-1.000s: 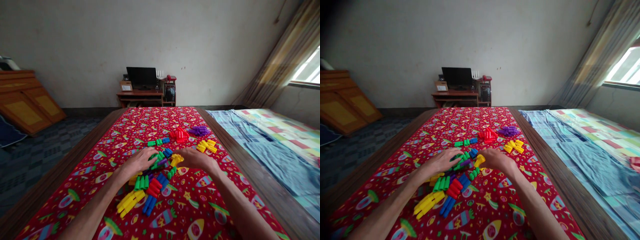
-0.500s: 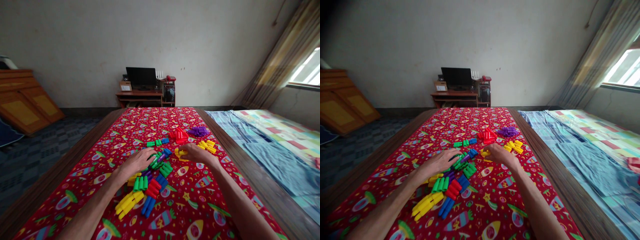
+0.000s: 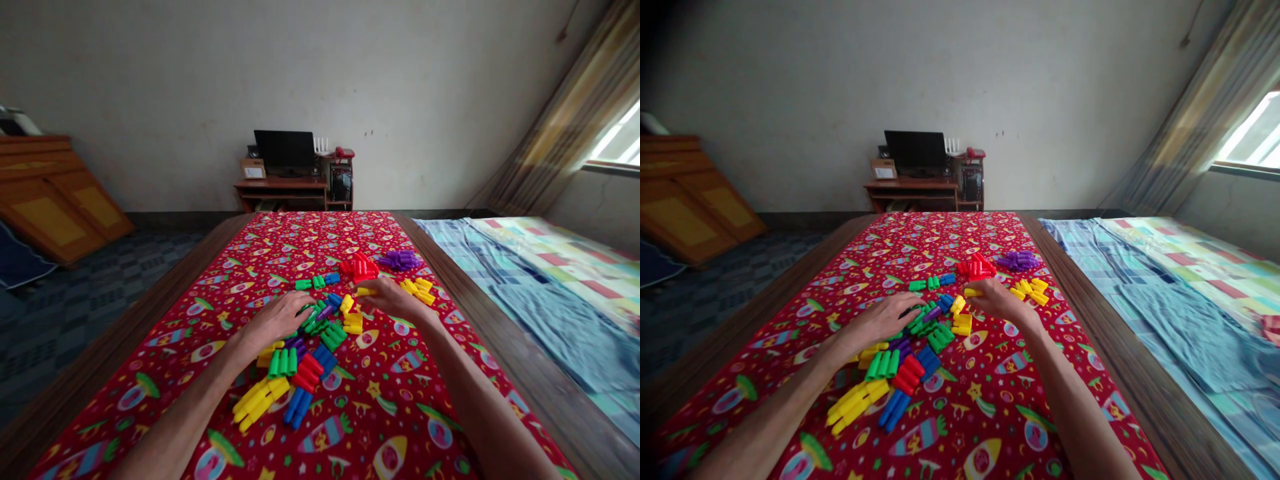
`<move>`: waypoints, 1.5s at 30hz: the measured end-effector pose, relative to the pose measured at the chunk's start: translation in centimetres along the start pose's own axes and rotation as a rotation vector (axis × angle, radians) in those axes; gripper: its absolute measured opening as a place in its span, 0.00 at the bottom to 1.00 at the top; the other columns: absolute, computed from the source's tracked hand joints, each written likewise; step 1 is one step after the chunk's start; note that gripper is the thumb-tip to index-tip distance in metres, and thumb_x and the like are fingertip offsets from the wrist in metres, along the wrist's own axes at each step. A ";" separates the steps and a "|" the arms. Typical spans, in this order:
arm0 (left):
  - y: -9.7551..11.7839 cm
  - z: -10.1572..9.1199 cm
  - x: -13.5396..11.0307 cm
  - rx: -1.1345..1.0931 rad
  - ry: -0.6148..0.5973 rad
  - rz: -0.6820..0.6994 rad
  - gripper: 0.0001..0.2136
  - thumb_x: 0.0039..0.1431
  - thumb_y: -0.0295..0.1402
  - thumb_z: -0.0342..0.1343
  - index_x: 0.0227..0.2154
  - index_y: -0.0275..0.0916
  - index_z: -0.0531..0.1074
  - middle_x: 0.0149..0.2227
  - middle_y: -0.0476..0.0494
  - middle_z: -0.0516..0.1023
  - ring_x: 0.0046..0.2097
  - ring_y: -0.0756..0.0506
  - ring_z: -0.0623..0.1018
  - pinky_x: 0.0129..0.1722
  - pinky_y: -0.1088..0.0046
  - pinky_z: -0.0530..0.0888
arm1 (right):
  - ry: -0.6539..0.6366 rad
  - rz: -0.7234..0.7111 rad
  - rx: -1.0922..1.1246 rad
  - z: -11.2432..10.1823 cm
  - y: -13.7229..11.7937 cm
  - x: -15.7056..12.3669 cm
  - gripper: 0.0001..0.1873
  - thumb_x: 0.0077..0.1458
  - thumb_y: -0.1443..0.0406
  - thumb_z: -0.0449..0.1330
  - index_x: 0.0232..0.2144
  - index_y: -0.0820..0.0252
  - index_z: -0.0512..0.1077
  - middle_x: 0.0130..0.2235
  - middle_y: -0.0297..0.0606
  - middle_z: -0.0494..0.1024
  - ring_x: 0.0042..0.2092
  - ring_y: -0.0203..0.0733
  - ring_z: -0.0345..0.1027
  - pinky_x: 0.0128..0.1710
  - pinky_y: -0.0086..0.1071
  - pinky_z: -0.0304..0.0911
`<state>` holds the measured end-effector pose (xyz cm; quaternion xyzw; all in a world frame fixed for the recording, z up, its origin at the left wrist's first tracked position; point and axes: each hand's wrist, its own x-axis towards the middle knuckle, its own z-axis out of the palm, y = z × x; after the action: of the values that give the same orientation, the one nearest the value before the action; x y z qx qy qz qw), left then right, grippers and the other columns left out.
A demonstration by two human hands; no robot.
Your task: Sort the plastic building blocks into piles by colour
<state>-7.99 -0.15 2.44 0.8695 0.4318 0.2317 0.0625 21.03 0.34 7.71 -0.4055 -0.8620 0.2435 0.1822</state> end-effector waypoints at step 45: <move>-0.7 0.3 0.0 0.042 -0.072 0.030 0.15 0.66 0.36 0.43 0.43 0.40 0.75 0.44 0.41 0.79 0.47 0.43 0.77 0.50 0.66 0.72 | -0.066 0.608 -0.524 -6.5 0.1 -5.1 0.09 0.55 0.69 0.59 0.37 0.62 0.79 0.38 0.43 0.80 0.37 0.40 0.74 0.31 0.26 0.61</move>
<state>-8.38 0.31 1.93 0.8848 0.4209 0.1921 0.0560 27.55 -1.85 12.35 -0.6668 -0.7409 0.0713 -0.0355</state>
